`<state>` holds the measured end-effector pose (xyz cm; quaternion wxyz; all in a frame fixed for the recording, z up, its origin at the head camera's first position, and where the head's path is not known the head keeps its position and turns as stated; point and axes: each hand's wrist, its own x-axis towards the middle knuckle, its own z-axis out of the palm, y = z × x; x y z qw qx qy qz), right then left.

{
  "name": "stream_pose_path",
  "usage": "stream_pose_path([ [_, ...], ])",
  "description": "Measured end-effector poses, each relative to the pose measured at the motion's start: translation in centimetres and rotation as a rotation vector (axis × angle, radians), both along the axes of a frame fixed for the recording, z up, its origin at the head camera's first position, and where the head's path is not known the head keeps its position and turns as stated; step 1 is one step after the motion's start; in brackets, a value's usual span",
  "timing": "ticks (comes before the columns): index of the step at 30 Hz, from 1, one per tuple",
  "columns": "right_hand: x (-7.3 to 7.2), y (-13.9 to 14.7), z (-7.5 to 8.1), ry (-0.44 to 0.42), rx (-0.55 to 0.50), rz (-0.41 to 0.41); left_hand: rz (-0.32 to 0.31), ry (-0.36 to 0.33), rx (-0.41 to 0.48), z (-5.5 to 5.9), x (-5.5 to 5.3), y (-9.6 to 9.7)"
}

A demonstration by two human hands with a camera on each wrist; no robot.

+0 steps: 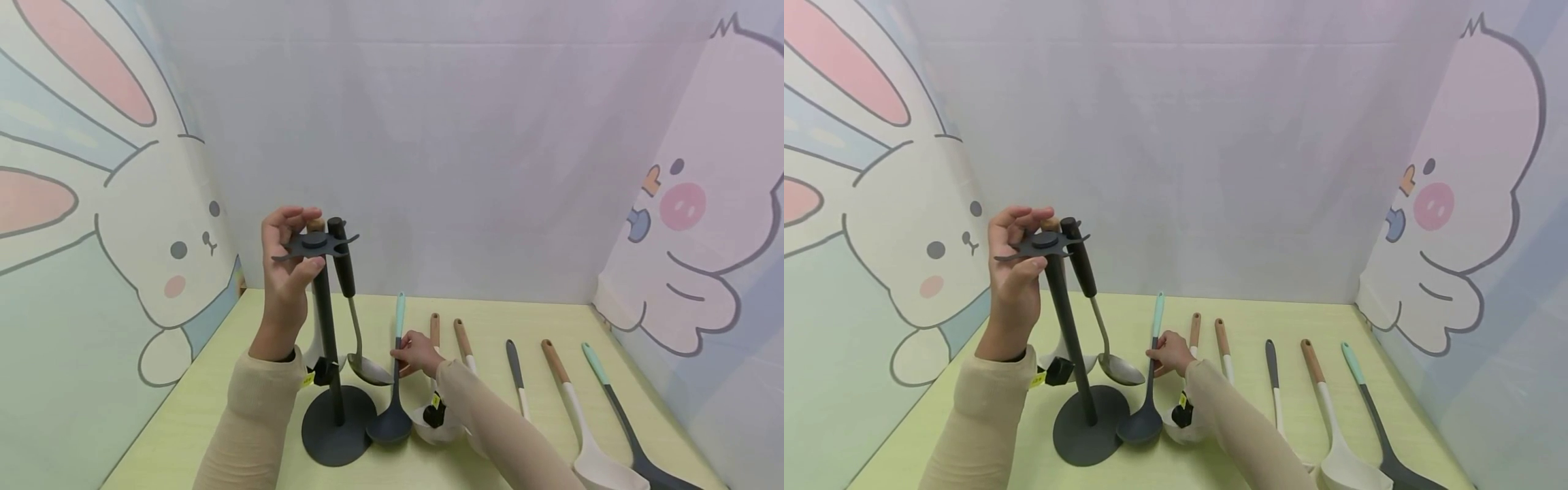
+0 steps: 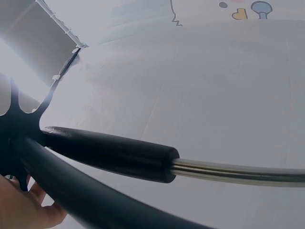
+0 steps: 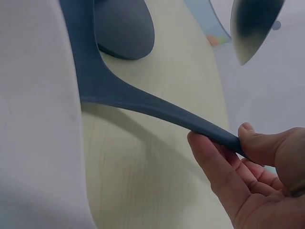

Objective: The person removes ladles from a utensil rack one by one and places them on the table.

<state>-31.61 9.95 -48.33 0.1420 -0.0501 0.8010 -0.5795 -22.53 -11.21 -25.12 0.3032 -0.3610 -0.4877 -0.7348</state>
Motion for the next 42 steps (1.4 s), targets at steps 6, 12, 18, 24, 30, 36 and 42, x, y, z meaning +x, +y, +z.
stream_pose_path([
  [6,-0.1,0.0,-0.2,-0.026,0.024,-0.001,0.006,-0.004,-0.004,0.1,0.0,0.0],
  [12,-0.1,0.2,-0.3,-0.059,0.075,0.018,0.014,-0.003,-0.009,0.0,0.0,0.0],
  [18,-0.3,0.5,-0.7,-0.099,0.120,0.053,0.017,-0.004,-0.013,0.0,0.0,-0.1],
  [24,-0.6,0.8,-1.6,-0.120,0.114,0.076,0.018,-0.002,-0.019,0.0,0.0,-0.1],
  [30,-0.6,1.0,-2.1,-0.121,0.121,0.085,0.012,-0.004,-0.032,0.1,0.0,-0.2],
  [36,-0.5,1.1,-2.1,-0.146,0.120,0.085,0.018,-0.012,-0.044,0.1,0.0,-0.2],
  [42,-0.4,1.1,-2.0,-0.162,0.119,0.095,0.015,-0.015,-0.045,0.1,0.0,-0.2],
])
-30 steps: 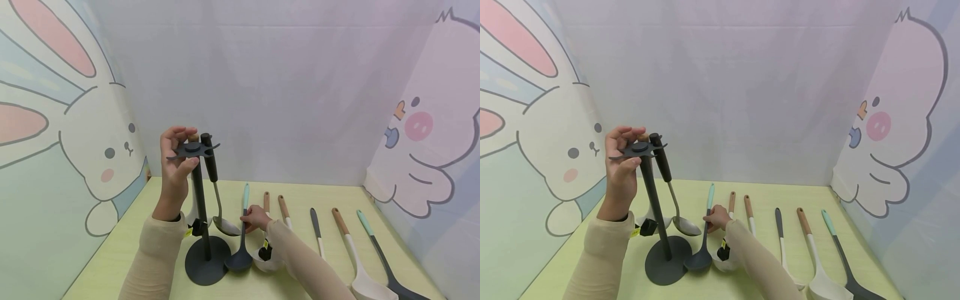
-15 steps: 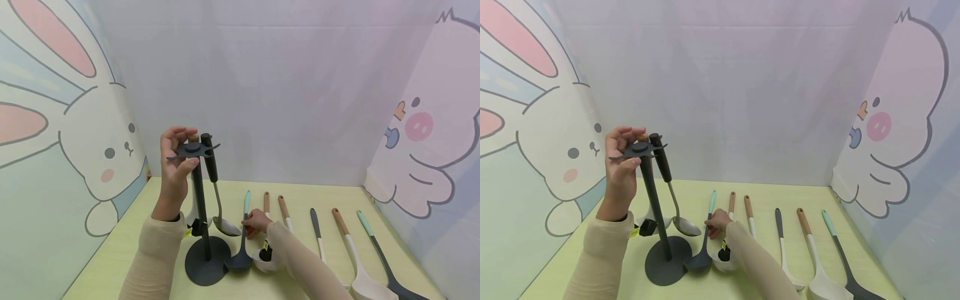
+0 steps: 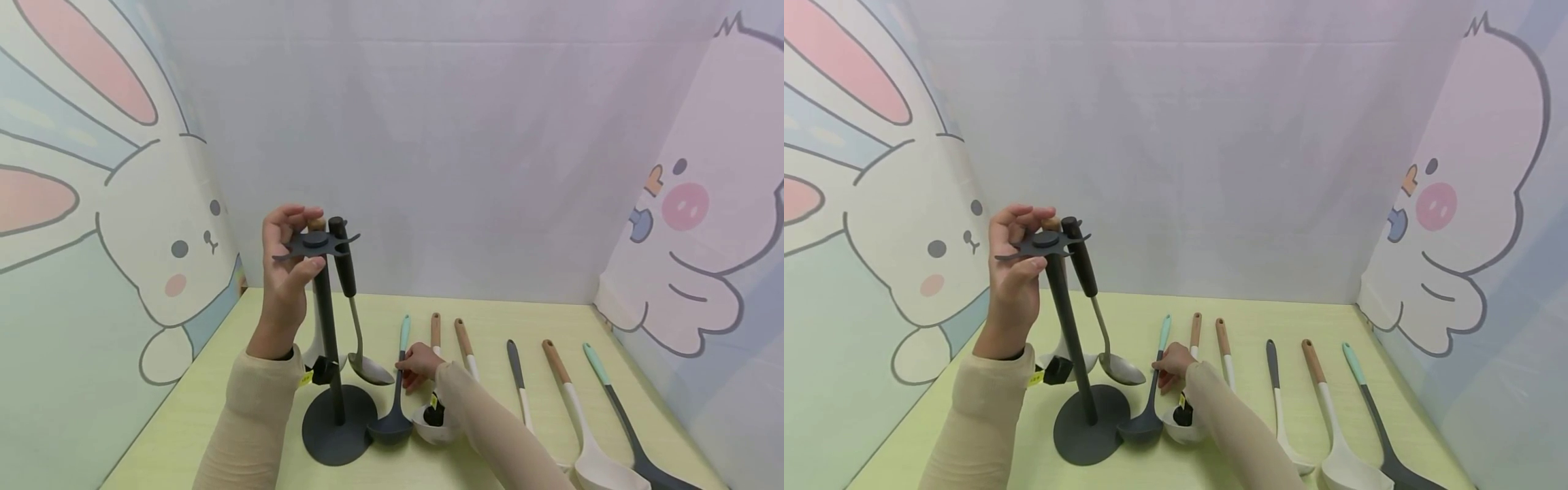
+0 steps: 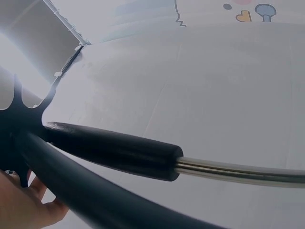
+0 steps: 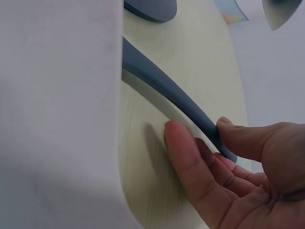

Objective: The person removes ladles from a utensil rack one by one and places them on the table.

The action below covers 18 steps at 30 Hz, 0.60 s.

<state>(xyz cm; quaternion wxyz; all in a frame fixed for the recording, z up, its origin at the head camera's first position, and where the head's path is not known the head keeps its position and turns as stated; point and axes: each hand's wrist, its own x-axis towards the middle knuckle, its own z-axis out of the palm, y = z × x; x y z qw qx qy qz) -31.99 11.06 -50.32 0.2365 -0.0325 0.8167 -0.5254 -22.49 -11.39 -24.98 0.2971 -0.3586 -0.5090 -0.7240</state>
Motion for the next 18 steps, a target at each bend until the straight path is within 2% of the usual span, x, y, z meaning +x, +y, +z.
stream_pose_path([
  [18,0.09,-0.20,0.35,0.003,0.104,-0.010,-0.042,0.013,0.017,0.12,-0.04,-0.11],
])
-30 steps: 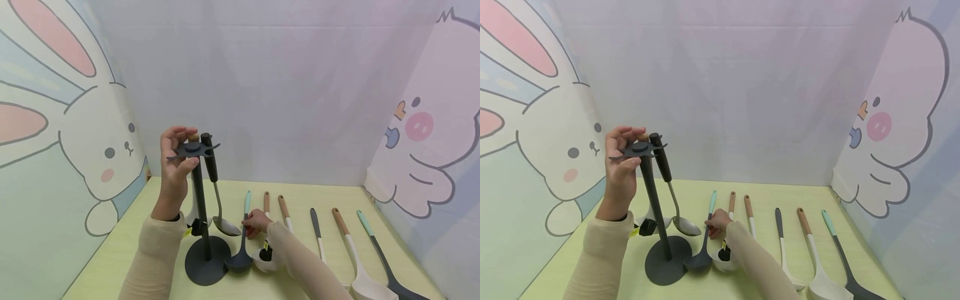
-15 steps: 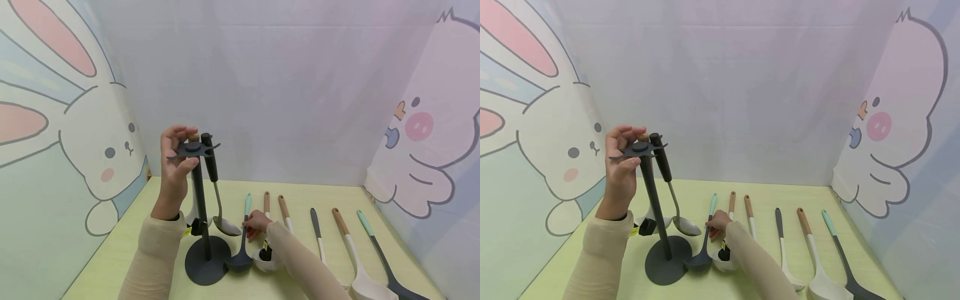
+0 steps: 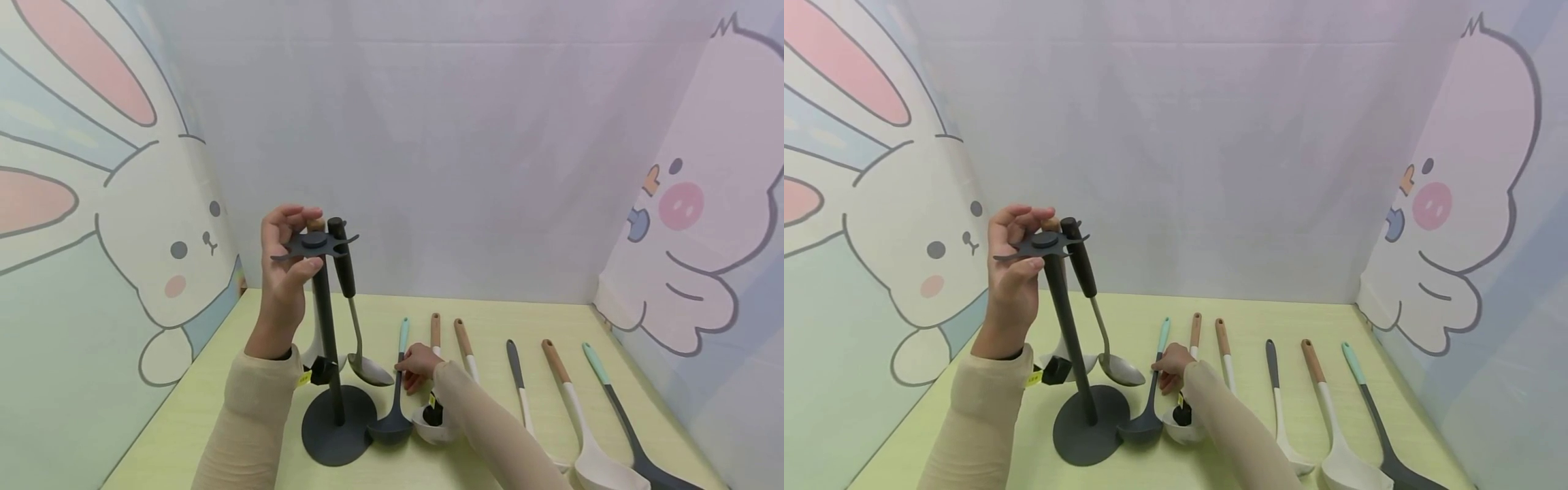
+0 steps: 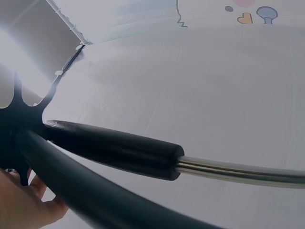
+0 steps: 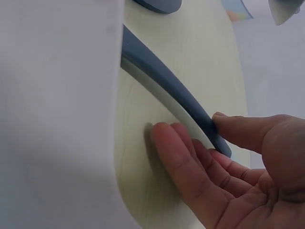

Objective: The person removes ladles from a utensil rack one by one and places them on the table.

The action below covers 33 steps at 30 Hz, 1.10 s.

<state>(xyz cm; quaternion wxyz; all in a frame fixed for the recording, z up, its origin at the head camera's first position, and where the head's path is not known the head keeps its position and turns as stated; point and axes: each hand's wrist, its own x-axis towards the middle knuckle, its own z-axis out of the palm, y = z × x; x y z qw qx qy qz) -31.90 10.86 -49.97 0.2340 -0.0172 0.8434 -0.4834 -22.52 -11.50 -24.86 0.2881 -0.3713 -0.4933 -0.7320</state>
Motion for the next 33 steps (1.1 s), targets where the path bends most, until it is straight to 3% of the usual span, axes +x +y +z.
stream_pose_path([
  [11,-0.3,0.6,0.4,0.109,0.062,0.035,-0.094,0.008,0.038,0.0,-0.3,-0.4],
  [23,0.9,1.8,4.2,0.196,-0.043,-0.002,-0.182,0.023,0.067,0.1,-0.4,-0.8],
  [33,0.4,2.6,6.5,0.267,-0.152,-0.050,-0.258,0.030,0.077,0.3,-0.6,-1.0],
])
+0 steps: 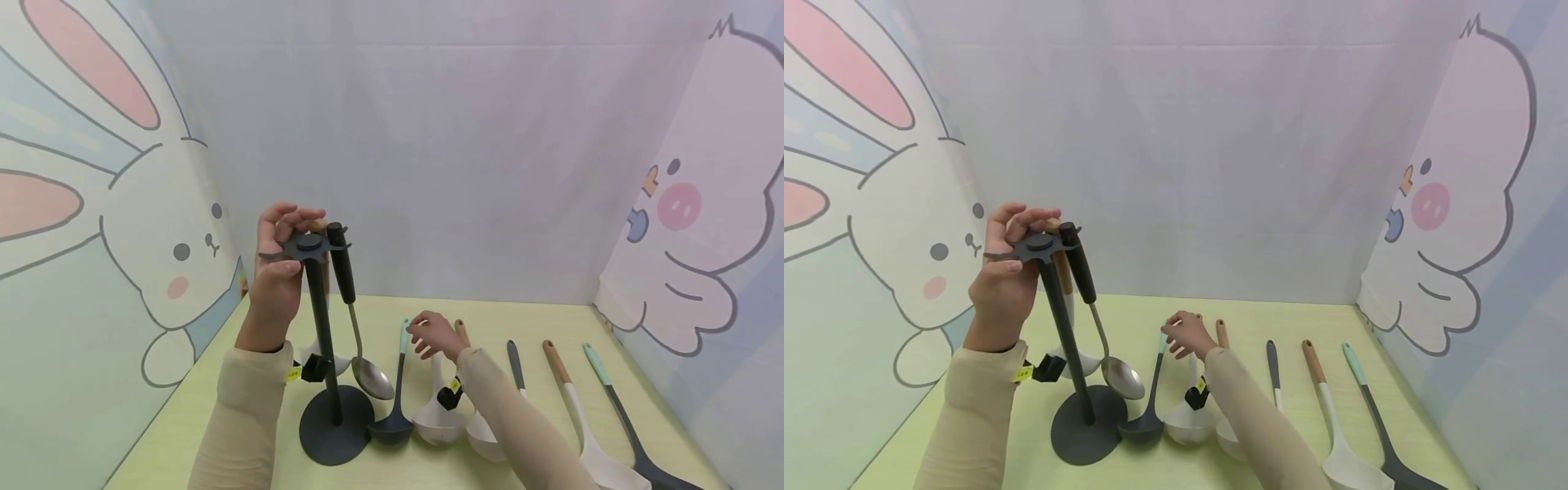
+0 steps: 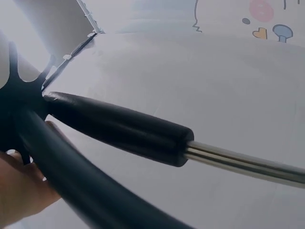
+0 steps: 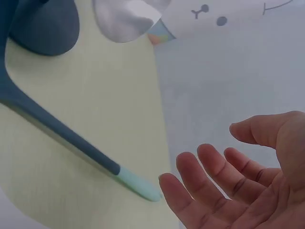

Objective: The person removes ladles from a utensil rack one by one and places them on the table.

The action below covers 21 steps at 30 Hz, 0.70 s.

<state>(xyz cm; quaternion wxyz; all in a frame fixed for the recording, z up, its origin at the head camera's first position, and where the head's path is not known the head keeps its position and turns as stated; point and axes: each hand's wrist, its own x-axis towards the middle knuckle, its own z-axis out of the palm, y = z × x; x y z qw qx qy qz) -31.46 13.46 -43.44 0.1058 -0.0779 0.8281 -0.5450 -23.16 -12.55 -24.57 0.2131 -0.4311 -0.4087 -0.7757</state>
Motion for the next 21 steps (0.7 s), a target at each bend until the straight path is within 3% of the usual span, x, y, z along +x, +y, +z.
stream_pose_path([
  [8,0.7,-0.1,3.7,0.034,-0.085,-0.037,-0.058,-0.006,0.007,0.0,0.0,-0.1],
  [16,2.2,0.0,7.5,0.138,-0.191,0.016,-0.190,0.011,0.014,-0.1,-0.4,-0.1],
  [21,3.4,0.1,9.1,0.194,-0.226,0.051,-0.242,-0.004,0.007,0.0,-0.5,-0.2],
])
